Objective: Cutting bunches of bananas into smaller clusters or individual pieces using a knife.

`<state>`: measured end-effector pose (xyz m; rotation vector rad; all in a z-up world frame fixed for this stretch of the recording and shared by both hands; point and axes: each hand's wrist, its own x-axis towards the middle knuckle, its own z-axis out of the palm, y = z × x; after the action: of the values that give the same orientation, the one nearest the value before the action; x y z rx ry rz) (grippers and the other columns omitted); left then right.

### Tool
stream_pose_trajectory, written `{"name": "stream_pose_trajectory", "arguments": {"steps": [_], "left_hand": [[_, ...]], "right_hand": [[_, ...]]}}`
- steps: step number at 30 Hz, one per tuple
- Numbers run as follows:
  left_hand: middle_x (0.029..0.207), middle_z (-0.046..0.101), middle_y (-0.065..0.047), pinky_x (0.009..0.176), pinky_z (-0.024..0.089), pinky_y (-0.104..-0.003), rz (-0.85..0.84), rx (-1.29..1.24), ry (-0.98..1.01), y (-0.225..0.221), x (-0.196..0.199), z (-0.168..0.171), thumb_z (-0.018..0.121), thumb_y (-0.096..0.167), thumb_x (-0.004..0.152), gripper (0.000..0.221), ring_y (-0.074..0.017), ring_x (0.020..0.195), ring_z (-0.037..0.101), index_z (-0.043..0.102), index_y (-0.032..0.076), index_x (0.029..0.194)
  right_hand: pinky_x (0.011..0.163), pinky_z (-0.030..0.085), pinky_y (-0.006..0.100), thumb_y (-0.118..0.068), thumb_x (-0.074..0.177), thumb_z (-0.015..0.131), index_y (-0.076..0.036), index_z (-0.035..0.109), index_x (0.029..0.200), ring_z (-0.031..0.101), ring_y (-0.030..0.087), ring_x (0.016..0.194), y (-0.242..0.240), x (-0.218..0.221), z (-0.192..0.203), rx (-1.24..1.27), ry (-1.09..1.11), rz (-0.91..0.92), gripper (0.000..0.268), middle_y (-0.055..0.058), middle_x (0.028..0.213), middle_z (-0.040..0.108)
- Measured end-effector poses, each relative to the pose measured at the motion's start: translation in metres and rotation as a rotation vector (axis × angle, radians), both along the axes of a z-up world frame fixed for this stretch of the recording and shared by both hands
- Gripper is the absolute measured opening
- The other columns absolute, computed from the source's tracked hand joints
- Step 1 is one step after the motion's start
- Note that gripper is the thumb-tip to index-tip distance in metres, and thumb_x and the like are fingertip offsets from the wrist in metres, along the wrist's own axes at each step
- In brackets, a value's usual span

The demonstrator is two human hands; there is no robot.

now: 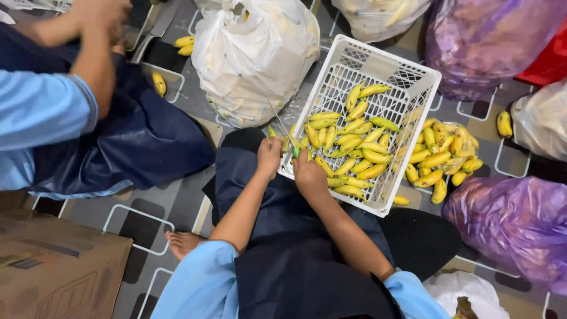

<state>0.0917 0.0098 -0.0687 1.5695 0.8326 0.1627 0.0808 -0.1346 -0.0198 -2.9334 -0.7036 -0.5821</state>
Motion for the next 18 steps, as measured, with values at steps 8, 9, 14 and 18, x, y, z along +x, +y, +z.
{"name": "stream_pose_trajectory", "arguments": {"steps": [8, 9, 14, 18], "left_hand": [[0.081, 0.056, -0.009, 0.051, 0.053, -0.029, -0.037, -0.288, 0.033, 0.012, 0.010, -0.049, 0.051, 0.039, 0.094, 0.041, -0.0174, 0.055, 0.056, 0.054, -0.001, 0.103], [0.081, 0.056, -0.009, 0.051, 0.053, -0.029, -0.036, -0.292, 0.036, 0.010, 0.010, -0.042, 0.051, 0.039, 0.094, 0.041, -0.0174, 0.055, 0.056, 0.054, -0.001, 0.103], [0.082, 0.051, -0.009, 0.049, 0.055, -0.025, 0.014, -0.403, 0.003, 0.008, 0.008, -0.016, 0.051, 0.038, 0.095, 0.044, -0.0181, 0.056, 0.057, 0.054, -0.003, 0.109], [0.084, 0.052, -0.009, 0.052, 0.056, -0.026, 0.036, -0.419, 0.002, 0.008, 0.006, -0.028, 0.052, 0.039, 0.095, 0.044, -0.0179, 0.061, 0.057, 0.054, -0.002, 0.108]], "right_hand": [[0.089, 0.047, 0.055, -0.053, 0.096, 0.036, -0.020, 0.043, 0.129, 0.062, 0.046, 0.099, -0.035, 0.029, 0.060, 0.391, 1.021, -0.089, 0.048, 0.025, 0.093, 0.066], [0.089, 0.047, 0.055, -0.053, 0.096, 0.036, -0.020, 0.043, 0.129, 0.062, 0.046, 0.099, -0.036, 0.027, 0.073, 0.387, 1.024, -0.092, 0.048, 0.025, 0.093, 0.066], [0.059, 0.051, 0.052, -0.038, 0.100, 0.043, -0.015, 0.051, 0.120, 0.065, 0.041, 0.069, -0.023, 0.012, 0.075, 0.632, 0.427, -0.070, 0.031, 0.020, 0.067, 0.061], [0.075, 0.048, 0.062, -0.042, 0.099, 0.034, -0.010, 0.044, 0.125, 0.062, 0.053, 0.083, -0.005, 0.000, 0.088, 0.557, 0.743, -0.098, 0.042, 0.030, 0.081, 0.062]]}}
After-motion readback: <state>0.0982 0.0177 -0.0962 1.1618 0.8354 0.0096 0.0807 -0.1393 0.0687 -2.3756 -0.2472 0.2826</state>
